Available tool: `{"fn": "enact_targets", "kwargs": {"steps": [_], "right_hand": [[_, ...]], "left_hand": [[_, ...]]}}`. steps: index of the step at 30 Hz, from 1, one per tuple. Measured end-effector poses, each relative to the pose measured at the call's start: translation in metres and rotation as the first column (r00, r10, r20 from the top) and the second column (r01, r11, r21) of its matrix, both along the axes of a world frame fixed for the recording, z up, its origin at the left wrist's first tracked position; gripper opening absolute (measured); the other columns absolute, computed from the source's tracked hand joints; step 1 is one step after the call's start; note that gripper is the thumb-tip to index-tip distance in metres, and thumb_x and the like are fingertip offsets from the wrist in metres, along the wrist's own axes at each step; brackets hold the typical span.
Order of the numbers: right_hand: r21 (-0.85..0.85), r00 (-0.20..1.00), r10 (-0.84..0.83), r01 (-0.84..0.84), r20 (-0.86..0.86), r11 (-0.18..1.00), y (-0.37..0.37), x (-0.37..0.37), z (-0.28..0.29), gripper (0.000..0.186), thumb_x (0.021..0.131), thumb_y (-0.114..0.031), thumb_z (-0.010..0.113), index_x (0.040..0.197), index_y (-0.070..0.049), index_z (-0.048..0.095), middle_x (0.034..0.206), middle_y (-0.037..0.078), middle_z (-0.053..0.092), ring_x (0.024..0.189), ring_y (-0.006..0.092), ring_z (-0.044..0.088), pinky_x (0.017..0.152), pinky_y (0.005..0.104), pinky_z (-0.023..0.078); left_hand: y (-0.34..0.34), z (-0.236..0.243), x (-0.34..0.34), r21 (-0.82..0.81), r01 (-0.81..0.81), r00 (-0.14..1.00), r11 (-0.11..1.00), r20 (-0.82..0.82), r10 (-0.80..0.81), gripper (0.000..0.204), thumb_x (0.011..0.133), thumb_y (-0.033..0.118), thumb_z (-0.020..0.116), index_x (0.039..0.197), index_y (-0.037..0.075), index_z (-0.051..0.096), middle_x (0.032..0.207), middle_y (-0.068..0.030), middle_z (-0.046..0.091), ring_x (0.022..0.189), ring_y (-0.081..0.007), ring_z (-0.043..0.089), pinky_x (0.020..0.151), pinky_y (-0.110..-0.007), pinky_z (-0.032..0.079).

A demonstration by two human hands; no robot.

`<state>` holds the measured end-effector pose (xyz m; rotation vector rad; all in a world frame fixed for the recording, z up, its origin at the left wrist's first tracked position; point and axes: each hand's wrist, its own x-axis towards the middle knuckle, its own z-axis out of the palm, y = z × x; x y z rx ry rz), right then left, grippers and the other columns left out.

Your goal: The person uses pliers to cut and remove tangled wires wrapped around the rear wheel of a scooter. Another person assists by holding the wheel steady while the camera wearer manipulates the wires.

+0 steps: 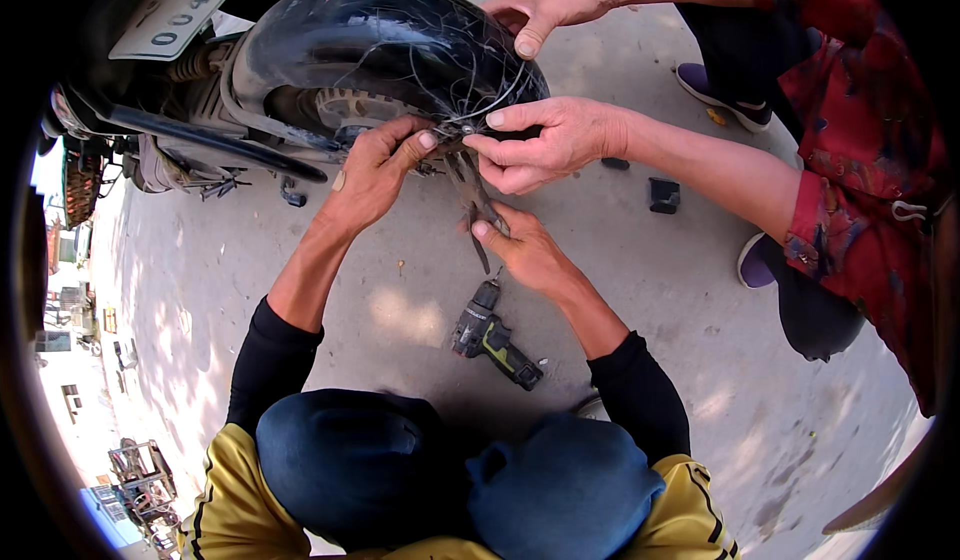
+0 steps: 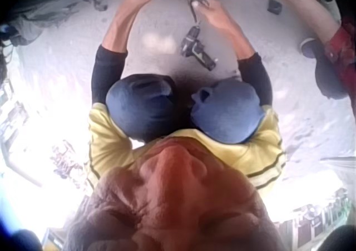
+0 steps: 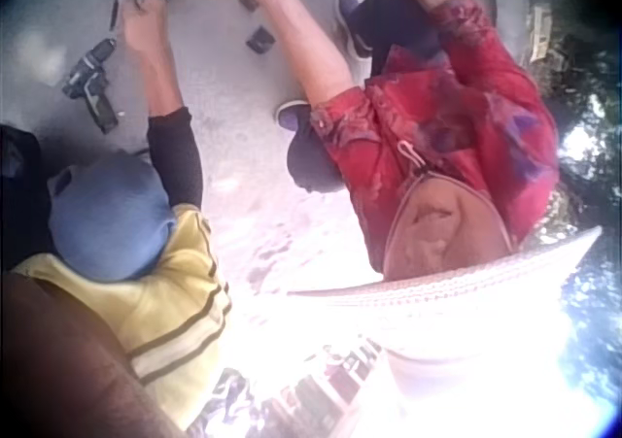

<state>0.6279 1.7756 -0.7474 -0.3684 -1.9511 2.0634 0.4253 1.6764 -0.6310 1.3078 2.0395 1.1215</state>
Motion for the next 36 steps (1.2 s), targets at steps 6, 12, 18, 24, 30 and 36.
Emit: {"fn": "enact_targets", "kwargs": {"steps": [6, 12, 18, 24, 30, 36], "right_hand": [[-0.233, 0.973, 0.215, -0.228, -0.080, 0.945, 0.017, -0.012, -0.005, 0.041, 0.110, -0.032, 0.058, 0.139, -0.002, 0.061, 0.102, 0.003, 0.068, 0.098, 0.0159, 0.066, 0.084, 0.0325, 0.052], [-0.411, 0.965, 0.256, -0.259, -0.062, 0.874, 0.017, -0.008, 0.003, 0.032, 0.110, -0.030, 0.059, 0.127, -0.003, 0.058, 0.091, 0.004, 0.061, 0.072, 0.0140, 0.059, 0.062, 0.0299, 0.049], [-0.693, 0.978, 0.209, -0.142, 0.012, 0.707, -0.014, 0.010, 0.040, 0.019, 0.112, -0.025, 0.055, 0.115, -0.006, 0.054, 0.083, 0.003, 0.051, 0.065, 0.0114, 0.048, 0.056, 0.0281, 0.044], [-0.832, 0.969, 0.196, 0.019, 0.153, 0.555, -0.039, 0.015, 0.106, 0.017, 0.111, -0.026, 0.058, 0.108, -0.010, 0.052, 0.085, 0.002, 0.050, 0.068, 0.0118, 0.043, 0.057, 0.0296, 0.041], [-0.886, 0.954, 0.157, 0.167, 0.256, 0.432, -0.046, -0.003, 0.160, 0.017, 0.111, -0.018, 0.053, 0.102, -0.007, 0.044, 0.087, 0.005, 0.052, 0.068, 0.0125, 0.043, 0.058, 0.0313, 0.041], [-0.930, 0.960, 0.034, 0.260, 0.278, 0.261, -0.050, -0.029, 0.191, 0.013, 0.111, -0.013, 0.050, 0.102, -0.004, 0.050, 0.087, 0.005, 0.048, 0.070, 0.0120, 0.043, 0.059, 0.0292, 0.039]], "left_hand": [[0.001, -0.001, -0.001, -0.026, -0.040, 0.999, 0.999, 0.028, 0.041, 0.035, 0.106, 0.028, 0.063, 0.116, -0.004, 0.071, 0.093, -0.0129, 0.073, 0.087, -0.0180, 0.064, 0.082, -0.035, 0.051], [0.000, 0.001, 0.007, 0.031, -0.075, 0.997, 0.997, 0.036, 0.074, 0.027, 0.106, 0.022, 0.062, 0.113, -0.003, 0.071, 0.094, -0.0125, 0.074, 0.086, -0.0183, 0.064, 0.083, -0.035, 0.052], [0.001, -0.012, 0.008, 0.115, -0.097, 0.995, 0.989, 0.044, 0.093, 0.023, 0.105, 0.017, 0.062, 0.112, -0.003, 0.071, 0.093, -0.0134, 0.074, 0.085, -0.0195, 0.065, 0.082, -0.035, 0.052], [0.001, -0.019, 0.004, 0.155, -0.101, 0.992, 0.983, 0.085, 0.089, 0.020, 0.104, 0.014, 0.061, 0.111, -0.001, 0.072, 0.088, -0.0138, 0.073, 0.079, -0.0202, 0.065, 0.078, -0.035, 0.053], [-0.004, -0.011, 0.007, 0.104, -0.100, 0.995, 0.989, 0.014, 0.099, 0.021, 0.103, 0.013, 0.060, 0.116, 0.001, 0.072, 0.096, -0.0176, 0.075, 0.085, -0.0314, 0.069, 0.080, -0.040, 0.053], [-0.011, -0.022, 0.004, 0.295, 0.022, 0.971, 0.955, -0.234, 0.050, 0.039, 0.095, 0.008, 0.065, 0.133, 0.003, 0.067, 0.114, -0.0186, 0.074, 0.097, -0.0320, 0.071, 0.084, -0.038, 0.056]]}}
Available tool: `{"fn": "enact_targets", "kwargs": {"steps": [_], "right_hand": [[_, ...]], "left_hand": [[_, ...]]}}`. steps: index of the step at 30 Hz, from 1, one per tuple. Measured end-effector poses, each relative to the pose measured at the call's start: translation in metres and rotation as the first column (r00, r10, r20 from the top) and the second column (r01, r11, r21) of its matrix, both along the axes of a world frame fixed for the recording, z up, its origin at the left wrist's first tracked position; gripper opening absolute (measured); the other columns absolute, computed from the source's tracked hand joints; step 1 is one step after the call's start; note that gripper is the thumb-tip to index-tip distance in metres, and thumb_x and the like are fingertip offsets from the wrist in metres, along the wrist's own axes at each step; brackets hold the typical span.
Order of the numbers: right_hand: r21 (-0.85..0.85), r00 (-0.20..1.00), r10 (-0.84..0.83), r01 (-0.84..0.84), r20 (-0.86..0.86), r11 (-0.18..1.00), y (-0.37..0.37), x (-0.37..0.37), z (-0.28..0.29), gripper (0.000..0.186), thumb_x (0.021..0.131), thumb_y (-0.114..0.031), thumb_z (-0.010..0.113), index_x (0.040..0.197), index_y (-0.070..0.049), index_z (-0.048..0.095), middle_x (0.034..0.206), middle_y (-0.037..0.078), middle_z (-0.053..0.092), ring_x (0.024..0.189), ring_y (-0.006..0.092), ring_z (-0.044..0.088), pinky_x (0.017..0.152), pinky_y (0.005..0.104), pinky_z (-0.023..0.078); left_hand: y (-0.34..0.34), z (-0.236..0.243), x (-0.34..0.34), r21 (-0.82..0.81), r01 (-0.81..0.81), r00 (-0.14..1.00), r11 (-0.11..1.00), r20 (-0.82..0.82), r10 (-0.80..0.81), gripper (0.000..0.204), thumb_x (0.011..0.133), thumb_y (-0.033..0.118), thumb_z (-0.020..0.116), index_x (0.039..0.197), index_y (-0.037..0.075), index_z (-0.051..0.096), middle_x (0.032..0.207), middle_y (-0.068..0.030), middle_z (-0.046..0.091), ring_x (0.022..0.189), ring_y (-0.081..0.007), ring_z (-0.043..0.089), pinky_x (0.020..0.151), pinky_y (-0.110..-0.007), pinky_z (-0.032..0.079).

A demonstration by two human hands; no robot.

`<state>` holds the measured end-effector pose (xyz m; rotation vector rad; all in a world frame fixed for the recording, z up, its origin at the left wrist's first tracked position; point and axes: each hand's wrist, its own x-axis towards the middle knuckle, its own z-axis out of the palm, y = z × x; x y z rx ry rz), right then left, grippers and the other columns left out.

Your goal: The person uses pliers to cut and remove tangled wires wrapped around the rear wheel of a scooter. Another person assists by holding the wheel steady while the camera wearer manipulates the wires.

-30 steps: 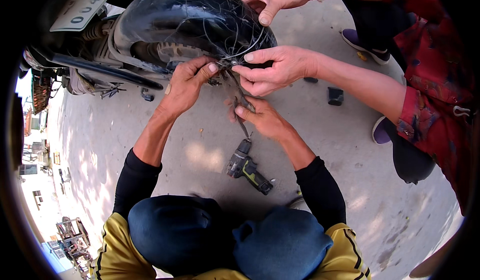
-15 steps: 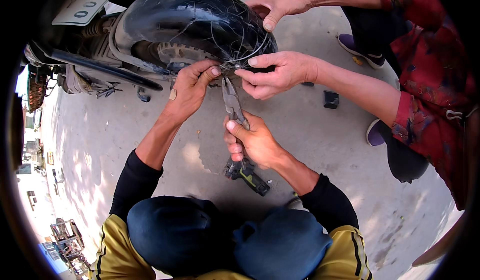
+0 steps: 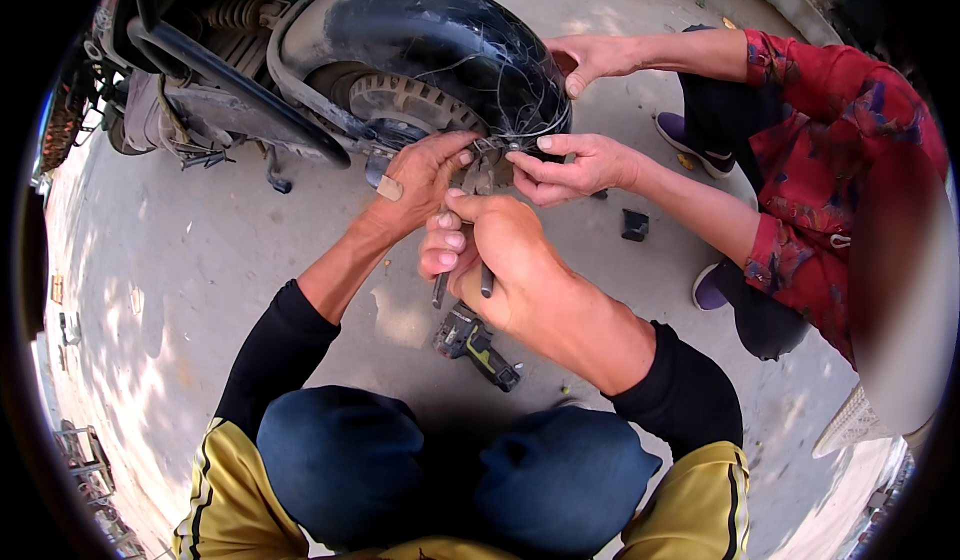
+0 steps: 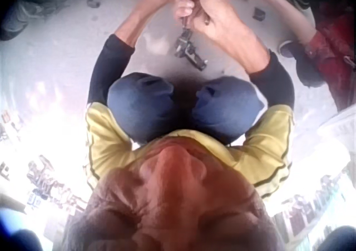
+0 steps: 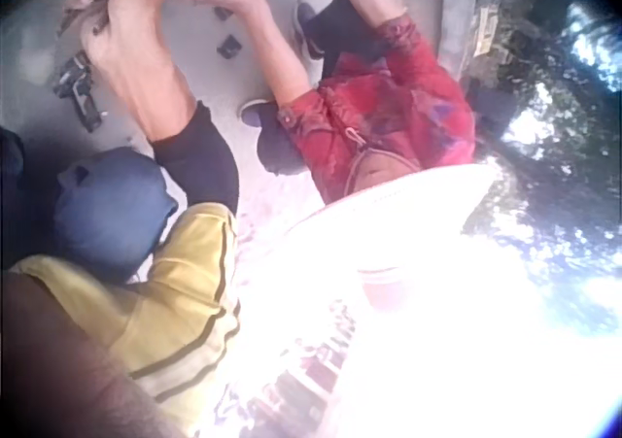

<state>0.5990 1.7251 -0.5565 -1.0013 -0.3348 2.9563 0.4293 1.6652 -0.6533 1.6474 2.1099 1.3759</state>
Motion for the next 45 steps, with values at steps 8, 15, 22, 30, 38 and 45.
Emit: {"fn": "enact_targets", "kwargs": {"steps": [8, 15, 22, 30, 38, 45], "right_hand": [[0.404, 0.973, 0.229, -0.223, 0.033, 0.887, 0.005, 0.024, -0.022, 0.045, 0.113, -0.039, 0.048, 0.134, 0.000, 0.057, 0.109, 0.014, 0.067, 0.099, 0.0250, 0.066, 0.086, 0.0425, 0.053], [0.628, 0.934, 0.330, -0.338, 0.135, 0.701, 0.021, 0.095, -0.093, 0.050, 0.112, -0.047, 0.049, 0.144, -0.010, 0.057, 0.124, 0.007, 0.071, 0.116, 0.0173, 0.059, 0.093, 0.0377, 0.048], [0.516, 0.949, 0.288, -0.311, 0.127, 0.798, 0.025, 0.104, -0.148, 0.063, 0.105, -0.044, 0.064, 0.156, -0.011, 0.047, 0.118, 0.006, 0.068, 0.094, 0.0108, 0.053, 0.082, 0.0310, 0.046], [0.655, 0.941, 0.335, -0.282, 0.047, 0.701, 0.021, 0.094, -0.203, 0.047, 0.109, -0.030, 0.061, 0.150, -0.008, 0.054, 0.105, 0.006, 0.072, 0.067, 0.0090, 0.049, 0.061, 0.0258, 0.044], [0.976, 0.962, 0.265, -0.112, 0.060, 0.184, 0.046, 0.051, -0.212, 0.032, 0.110, -0.021, 0.057, 0.133, 0.000, 0.065, 0.102, 0.001, 0.070, 0.083, 0.0098, 0.057, 0.080, 0.0284, 0.052], [0.948, 0.923, 0.360, 0.013, -0.134, 0.319, 0.047, 0.022, -0.223, 0.037, 0.109, -0.024, 0.060, 0.135, 0.001, 0.065, 0.129, 0.007, 0.072, 0.098, 0.0129, 0.061, 0.096, 0.0311, 0.051]], "left_hand": [[-0.007, -0.001, 0.007, 0.039, -0.050, 0.944, 0.998, -0.326, 0.060, 0.054, 0.083, 0.011, 0.075, 0.134, 0.008, 0.059, 0.110, -0.0148, 0.072, 0.099, -0.0350, 0.072, 0.082, -0.044, 0.059], [0.010, -0.021, 0.005, 0.150, -0.122, 0.797, 0.981, -0.575, 0.187, 0.067, 0.073, 0.034, 0.089, 0.128, 0.008, 0.062, 0.103, -0.0104, 0.072, 0.085, -0.0265, 0.074, 0.066, -0.036, 0.058], [0.015, -0.027, 0.003, 0.237, -0.096, 0.721, 0.967, -0.653, 0.232, 0.066, 0.074, 0.035, 0.090, 0.126, 0.004, 0.063, 0.096, -0.0125, 0.071, 0.079, -0.0292, 0.074, 0.063, -0.037, 0.058], [0.011, -0.020, -0.002, 0.130, -0.043, 0.752, 0.991, -0.648, 0.118, 0.067, 0.080, 0.028, 0.088, 0.133, 0.000, 0.059, 0.101, -0.0144, 0.070, 0.083, -0.0317, 0.072, 0.069, -0.038, 0.058], [-0.006, 0.000, -0.001, -0.007, 0.066, 0.964, 0.998, -0.256, -0.065, 0.047, 0.094, 0.009, 0.076, 0.136, -0.001, 0.059, 0.109, -0.0195, 0.066, 0.090, -0.0327, 0.067, 0.082, -0.038, 0.055], [-0.008, 0.009, -0.004, -0.076, 0.046, 0.978, 0.996, -0.198, -0.060, 0.028, 0.101, 0.000, 0.062, 0.128, -0.003, 0.064, 0.111, -0.0189, 0.067, 0.094, -0.0352, 0.065, 0.085, -0.040, 0.053]]}}
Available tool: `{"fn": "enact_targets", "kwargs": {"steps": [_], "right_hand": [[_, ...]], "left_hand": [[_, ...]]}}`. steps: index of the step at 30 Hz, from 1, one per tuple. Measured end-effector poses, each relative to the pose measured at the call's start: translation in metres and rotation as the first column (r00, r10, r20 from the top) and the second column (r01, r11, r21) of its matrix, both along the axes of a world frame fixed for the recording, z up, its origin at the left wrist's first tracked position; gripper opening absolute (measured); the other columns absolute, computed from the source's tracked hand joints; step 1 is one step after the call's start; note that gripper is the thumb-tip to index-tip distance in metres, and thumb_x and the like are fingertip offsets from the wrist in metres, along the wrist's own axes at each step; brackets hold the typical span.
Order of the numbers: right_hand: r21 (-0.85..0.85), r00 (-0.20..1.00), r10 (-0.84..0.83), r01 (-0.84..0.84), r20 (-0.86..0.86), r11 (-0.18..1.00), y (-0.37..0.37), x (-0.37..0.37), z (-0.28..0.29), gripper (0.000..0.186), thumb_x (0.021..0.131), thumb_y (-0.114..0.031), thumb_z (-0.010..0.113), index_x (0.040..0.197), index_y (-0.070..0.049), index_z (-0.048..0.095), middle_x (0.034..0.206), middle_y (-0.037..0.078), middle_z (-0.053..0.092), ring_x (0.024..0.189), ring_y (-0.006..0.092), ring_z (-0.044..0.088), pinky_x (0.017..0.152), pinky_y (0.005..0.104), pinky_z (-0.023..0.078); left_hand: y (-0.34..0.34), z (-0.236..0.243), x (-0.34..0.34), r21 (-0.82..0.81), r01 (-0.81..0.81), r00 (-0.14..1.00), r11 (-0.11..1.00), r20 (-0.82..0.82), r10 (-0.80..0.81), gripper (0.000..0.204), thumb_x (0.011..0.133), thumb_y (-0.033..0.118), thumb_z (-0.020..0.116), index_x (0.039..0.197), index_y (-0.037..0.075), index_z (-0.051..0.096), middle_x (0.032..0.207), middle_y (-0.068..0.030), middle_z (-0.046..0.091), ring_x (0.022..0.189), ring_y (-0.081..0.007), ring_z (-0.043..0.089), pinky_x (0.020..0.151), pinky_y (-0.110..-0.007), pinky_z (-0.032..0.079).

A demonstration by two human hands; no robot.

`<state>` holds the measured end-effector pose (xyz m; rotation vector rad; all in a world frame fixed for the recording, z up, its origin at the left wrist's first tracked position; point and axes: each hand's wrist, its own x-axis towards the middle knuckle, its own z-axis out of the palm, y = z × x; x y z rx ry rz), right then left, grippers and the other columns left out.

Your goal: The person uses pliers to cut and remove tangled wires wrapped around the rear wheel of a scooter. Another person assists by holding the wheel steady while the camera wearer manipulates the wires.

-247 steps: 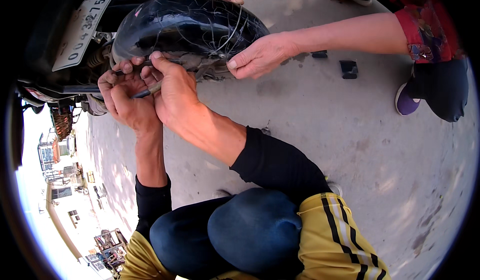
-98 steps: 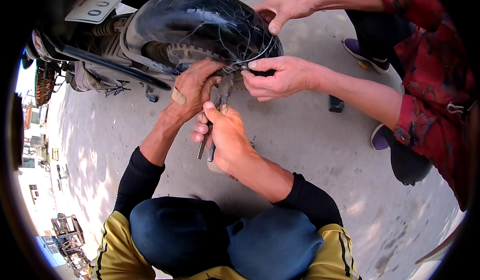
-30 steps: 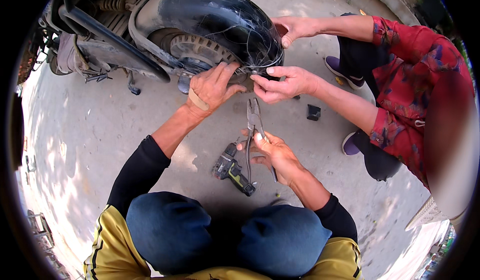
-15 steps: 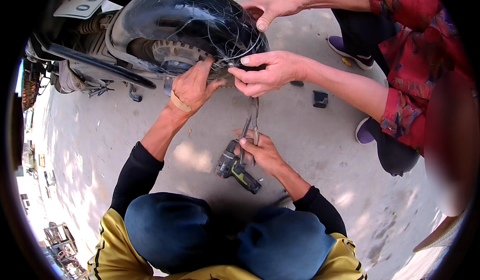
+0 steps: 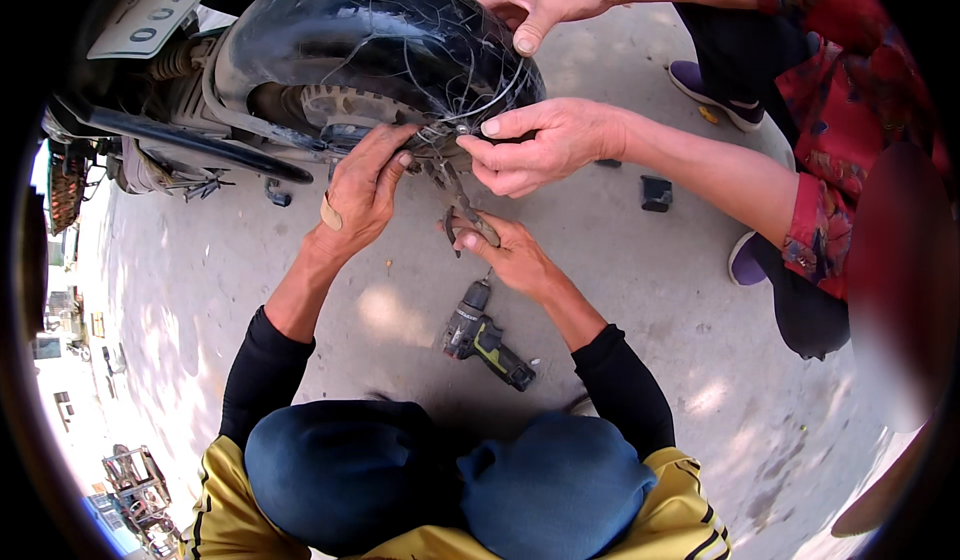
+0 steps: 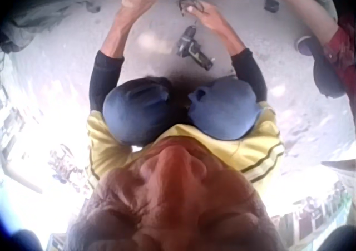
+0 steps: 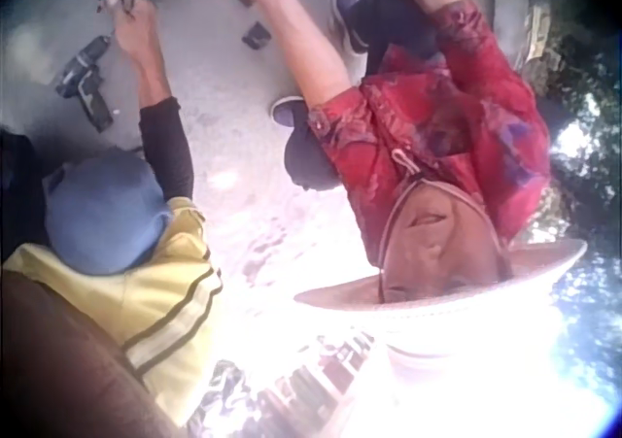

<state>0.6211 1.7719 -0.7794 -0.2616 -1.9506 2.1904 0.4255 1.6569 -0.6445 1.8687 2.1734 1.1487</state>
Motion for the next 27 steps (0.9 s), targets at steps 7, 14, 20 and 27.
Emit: {"fn": "enact_targets", "kwargs": {"steps": [7, 14, 20, 27], "right_hand": [[0.011, 0.999, 0.046, -0.046, -0.019, 0.999, 0.041, -0.009, -0.008, 0.041, 0.107, -0.020, 0.063, 0.144, -0.004, 0.058, 0.128, 0.003, 0.069, 0.121, 0.0150, 0.057, 0.106, 0.0364, 0.047], [0.164, 0.997, 0.081, -0.079, -0.005, 0.983, 0.064, -0.004, 0.010, 0.031, 0.108, -0.019, 0.061, 0.136, -0.005, 0.062, 0.125, 0.002, 0.070, 0.114, 0.0136, 0.058, 0.098, 0.0334, 0.049], [0.276, 0.989, 0.148, -0.135, -0.027, 0.952, 0.073, -0.016, 0.008, 0.030, 0.108, -0.016, 0.060, 0.136, -0.005, 0.060, 0.119, 0.002, 0.067, 0.108, 0.0132, 0.057, 0.092, 0.0323, 0.048], [-0.039, 0.971, 0.076, -0.087, -0.228, 0.995, 0.085, -0.023, 0.013, 0.027, 0.109, -0.014, 0.058, 0.134, -0.004, 0.058, 0.109, 0.001, 0.061, 0.097, 0.0120, 0.056, 0.082, 0.0305, 0.047]], "left_hand": [[-0.005, -0.002, -0.007, -0.059, 0.003, 0.999, 0.998, -0.044, -0.006, 0.027, 0.103, 0.002, 0.061, 0.130, -0.002, 0.064, 0.114, -0.0206, 0.070, 0.102, -0.0379, 0.069, 0.088, -0.041, 0.054], [-0.002, -0.001, -0.002, -0.070, -0.052, 0.998, 0.996, -0.030, 0.050, 0.026, 0.102, 0.002, 0.062, 0.127, -0.002, 0.065, 0.106, -0.0201, 0.073, 0.093, -0.0369, 0.071, 0.084, -0.040, 0.056], [-0.001, -0.006, -0.003, -0.068, -0.063, 0.998, 0.996, -0.007, 0.063, 0.023, 0.100, 0.000, 0.062, 0.123, -0.002, 0.067, 0.099, -0.0187, 0.073, 0.084, -0.0324, 0.071, 0.077, -0.037, 0.056], [0.000, -0.004, -0.003, -0.055, -0.067, 0.998, 0.996, -0.016, 0.066, 0.020, 0.099, -0.001, 0.064, 0.118, -0.002, 0.068, 0.094, -0.0169, 0.072, 0.081, -0.0307, 0.071, 0.075, -0.037, 0.055]]}}
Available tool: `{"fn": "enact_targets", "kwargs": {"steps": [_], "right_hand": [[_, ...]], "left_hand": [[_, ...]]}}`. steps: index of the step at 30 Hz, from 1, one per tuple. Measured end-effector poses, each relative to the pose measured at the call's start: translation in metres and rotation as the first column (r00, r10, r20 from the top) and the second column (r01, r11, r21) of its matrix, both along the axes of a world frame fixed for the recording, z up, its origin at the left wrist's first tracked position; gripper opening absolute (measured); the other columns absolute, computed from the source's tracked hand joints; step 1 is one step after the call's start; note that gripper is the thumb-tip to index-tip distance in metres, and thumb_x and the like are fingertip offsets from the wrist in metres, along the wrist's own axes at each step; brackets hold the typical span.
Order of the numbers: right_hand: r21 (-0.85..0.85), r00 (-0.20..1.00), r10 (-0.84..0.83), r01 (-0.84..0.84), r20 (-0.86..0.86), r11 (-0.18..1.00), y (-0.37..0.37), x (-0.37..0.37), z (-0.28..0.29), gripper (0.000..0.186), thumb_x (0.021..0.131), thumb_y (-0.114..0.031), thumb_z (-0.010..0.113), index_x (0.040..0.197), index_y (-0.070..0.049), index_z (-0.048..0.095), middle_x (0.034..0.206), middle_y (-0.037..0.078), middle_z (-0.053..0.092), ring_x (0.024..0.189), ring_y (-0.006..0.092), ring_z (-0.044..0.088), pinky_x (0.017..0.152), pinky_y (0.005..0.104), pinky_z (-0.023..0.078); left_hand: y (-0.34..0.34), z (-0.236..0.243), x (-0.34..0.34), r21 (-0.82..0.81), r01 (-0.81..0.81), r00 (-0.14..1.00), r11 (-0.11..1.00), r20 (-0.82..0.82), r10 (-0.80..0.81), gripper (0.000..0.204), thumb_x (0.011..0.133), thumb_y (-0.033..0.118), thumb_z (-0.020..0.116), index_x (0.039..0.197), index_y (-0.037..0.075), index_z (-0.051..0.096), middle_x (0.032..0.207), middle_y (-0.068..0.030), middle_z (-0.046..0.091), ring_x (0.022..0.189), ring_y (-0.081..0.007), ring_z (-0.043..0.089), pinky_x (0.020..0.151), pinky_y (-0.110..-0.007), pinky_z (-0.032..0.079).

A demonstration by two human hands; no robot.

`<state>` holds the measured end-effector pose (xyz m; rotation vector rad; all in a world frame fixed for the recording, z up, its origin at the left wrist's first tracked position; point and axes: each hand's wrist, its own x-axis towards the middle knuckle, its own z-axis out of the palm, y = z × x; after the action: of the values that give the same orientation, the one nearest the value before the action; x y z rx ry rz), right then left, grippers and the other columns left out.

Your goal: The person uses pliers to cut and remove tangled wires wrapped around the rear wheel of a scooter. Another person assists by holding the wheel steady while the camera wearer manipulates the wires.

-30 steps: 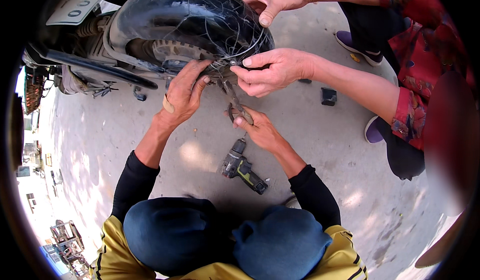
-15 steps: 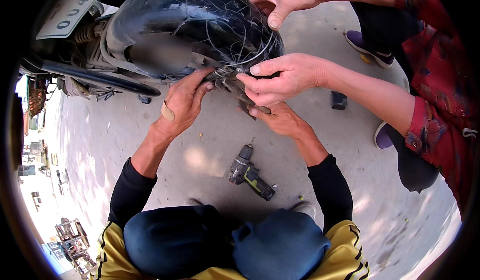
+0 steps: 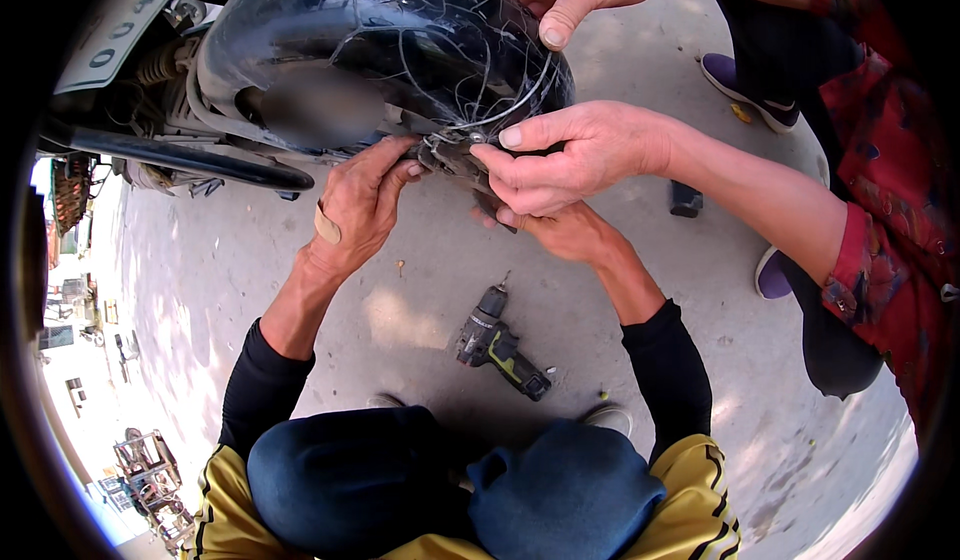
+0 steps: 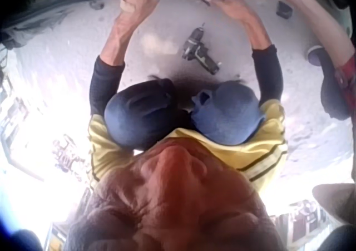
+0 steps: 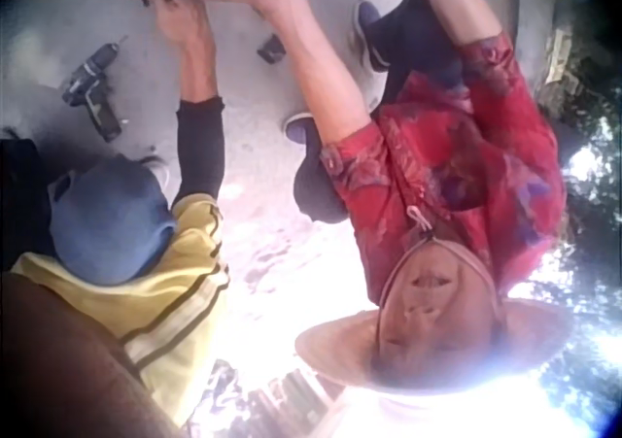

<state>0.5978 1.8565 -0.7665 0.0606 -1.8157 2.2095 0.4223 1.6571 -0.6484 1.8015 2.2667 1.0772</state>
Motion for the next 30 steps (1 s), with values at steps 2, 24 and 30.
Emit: {"fn": "enact_targets", "kwargs": {"steps": [2, 24, 30], "right_hand": [[-0.034, 1.000, 0.023, -0.024, -0.006, 0.999, -0.001, 0.000, 0.002, 0.026, 0.109, -0.013, 0.057, 0.134, -0.004, 0.057, 0.106, 0.001, 0.059, 0.094, 0.0117, 0.055, 0.079, 0.0300, 0.046], [-0.297, 0.872, 0.050, 0.112, 0.486, 0.948, -0.093, 0.037, 0.070, 0.019, 0.112, -0.021, 0.055, 0.122, -0.005, 0.058, 0.083, 0.000, 0.050, 0.066, 0.0087, 0.039, 0.058, 0.0273, 0.039], [-0.392, 0.825, 0.022, 0.245, 0.565, 0.887, -0.117, 0.037, 0.092, 0.013, 0.111, -0.016, 0.054, 0.120, -0.006, 0.058, 0.081, -0.001, 0.050, 0.064, 0.0059, 0.041, 0.056, 0.0253, 0.040]], "left_hand": [[0.000, -0.001, 0.001, 0.016, -0.006, 1.000, 1.000, 0.005, 0.006, 0.019, 0.099, -0.001, 0.065, 0.117, -0.002, 0.069, 0.094, -0.0166, 0.073, 0.081, -0.0308, 0.071, 0.075, -0.037, 0.055], [-0.001, -0.014, 0.000, 0.141, -0.047, 0.998, 0.989, -0.032, 0.052, 0.021, 0.090, -0.006, 0.067, 0.110, -0.003, 0.071, 0.096, -0.0193, 0.073, 0.084, -0.0372, 0.072, 0.073, -0.039, 0.056], [-0.001, -0.015, 0.002, 0.144, -0.062, 0.998, 0.988, -0.010, 0.064, 0.021, 0.090, -0.005, 0.066, 0.110, -0.002, 0.071, 0.097, -0.0204, 0.073, 0.089, -0.0398, 0.072, 0.075, -0.041, 0.057]]}}
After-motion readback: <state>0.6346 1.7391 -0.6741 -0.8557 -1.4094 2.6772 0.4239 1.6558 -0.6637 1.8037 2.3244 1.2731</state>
